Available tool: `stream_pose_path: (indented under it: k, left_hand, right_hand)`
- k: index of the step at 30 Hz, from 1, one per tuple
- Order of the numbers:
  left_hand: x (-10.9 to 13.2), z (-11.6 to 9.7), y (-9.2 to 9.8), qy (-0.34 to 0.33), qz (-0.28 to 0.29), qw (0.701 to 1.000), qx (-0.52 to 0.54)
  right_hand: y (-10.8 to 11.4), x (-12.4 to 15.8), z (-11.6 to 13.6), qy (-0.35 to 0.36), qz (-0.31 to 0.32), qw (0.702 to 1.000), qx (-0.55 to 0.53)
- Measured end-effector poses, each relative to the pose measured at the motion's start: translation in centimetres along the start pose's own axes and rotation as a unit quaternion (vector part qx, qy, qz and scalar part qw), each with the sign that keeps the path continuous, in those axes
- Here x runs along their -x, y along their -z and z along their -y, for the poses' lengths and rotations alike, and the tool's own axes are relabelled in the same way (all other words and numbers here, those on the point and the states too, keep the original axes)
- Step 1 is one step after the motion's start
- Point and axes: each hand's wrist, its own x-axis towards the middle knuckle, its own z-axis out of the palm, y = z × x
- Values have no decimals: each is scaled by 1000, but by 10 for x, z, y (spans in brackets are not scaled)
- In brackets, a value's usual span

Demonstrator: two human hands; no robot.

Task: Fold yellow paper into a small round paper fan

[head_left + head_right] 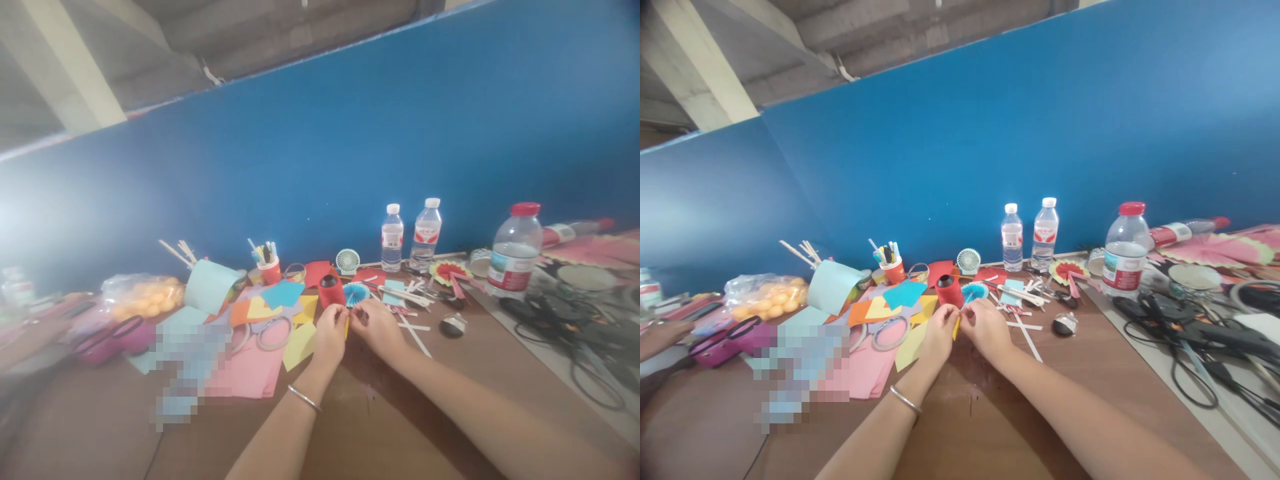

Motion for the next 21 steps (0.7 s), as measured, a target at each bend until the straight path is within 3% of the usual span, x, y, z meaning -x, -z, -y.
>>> stream_pose_path:
  k: [5,14,18,21]
  left_hand:
    - [-2,-1,6,-33,-34,998,-39]
    - [-1,-3,12,-13,-32,999,-27]
    - [-1,-5,14,5,-35,999,-40]
    - [-1,-2,14,11,-37,998,-46]
  right_hand:
    - [3,-10,-3,-121,130,968,-179]
    - [27,-26,-22,-131,281,893,-327]
    - [31,-29,-29,-154,263,884,-355]
    - [23,-29,-27,-152,195,913,-324]
